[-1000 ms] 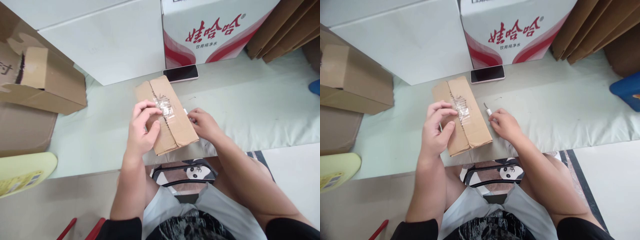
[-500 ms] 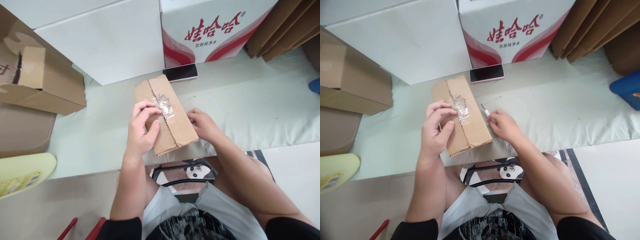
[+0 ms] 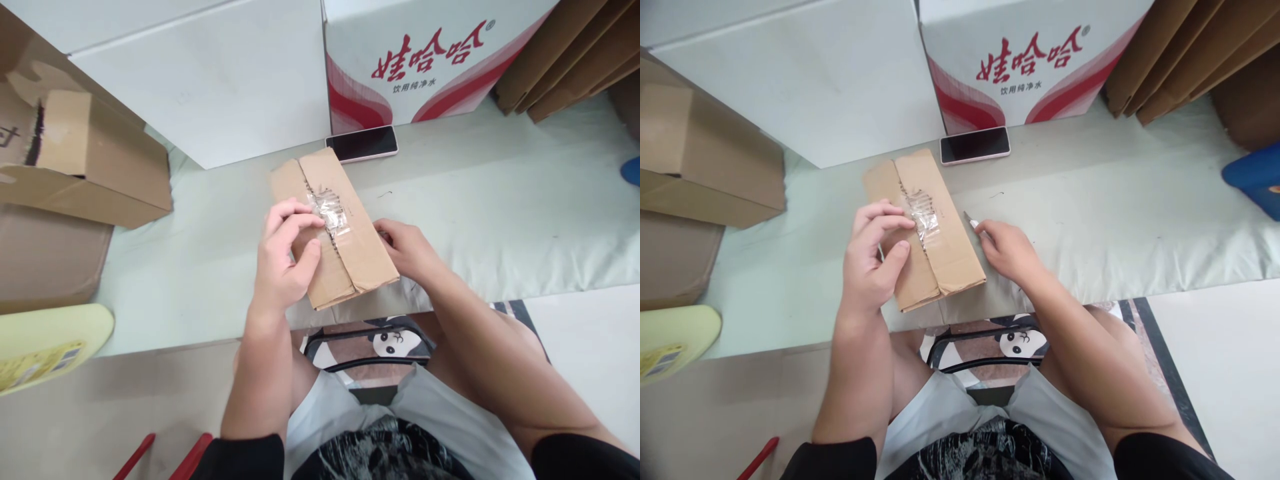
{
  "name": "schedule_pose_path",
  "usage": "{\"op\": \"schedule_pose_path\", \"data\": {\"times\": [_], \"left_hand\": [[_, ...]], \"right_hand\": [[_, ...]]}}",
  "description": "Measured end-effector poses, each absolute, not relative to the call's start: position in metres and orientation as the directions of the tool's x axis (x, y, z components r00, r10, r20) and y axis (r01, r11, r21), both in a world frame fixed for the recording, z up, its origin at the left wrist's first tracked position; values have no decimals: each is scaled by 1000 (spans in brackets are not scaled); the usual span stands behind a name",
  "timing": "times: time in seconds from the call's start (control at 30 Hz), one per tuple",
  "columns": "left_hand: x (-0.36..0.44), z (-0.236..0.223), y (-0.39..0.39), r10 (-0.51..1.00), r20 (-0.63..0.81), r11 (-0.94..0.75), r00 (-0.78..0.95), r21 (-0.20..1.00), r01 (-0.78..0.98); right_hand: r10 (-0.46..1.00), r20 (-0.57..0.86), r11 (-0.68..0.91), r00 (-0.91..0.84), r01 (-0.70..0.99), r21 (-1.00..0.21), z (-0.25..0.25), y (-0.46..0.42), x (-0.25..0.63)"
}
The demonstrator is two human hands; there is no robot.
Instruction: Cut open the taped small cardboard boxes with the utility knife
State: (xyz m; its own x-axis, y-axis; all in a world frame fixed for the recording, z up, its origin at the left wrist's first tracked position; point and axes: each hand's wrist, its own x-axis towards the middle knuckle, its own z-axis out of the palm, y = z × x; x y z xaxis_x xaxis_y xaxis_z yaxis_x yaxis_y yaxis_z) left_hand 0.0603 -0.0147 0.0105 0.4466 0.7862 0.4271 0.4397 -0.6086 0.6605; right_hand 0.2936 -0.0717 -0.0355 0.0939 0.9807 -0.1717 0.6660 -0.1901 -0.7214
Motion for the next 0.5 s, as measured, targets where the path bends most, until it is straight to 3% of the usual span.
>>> {"op": "schedule_pose_path", "data": {"times": [0.5], "left_hand": [[61,9,-14,785,439,-611,437,667,427]], "right_hand": [[992,-70,-122,106,644,-755,-46,-72,298]]}}
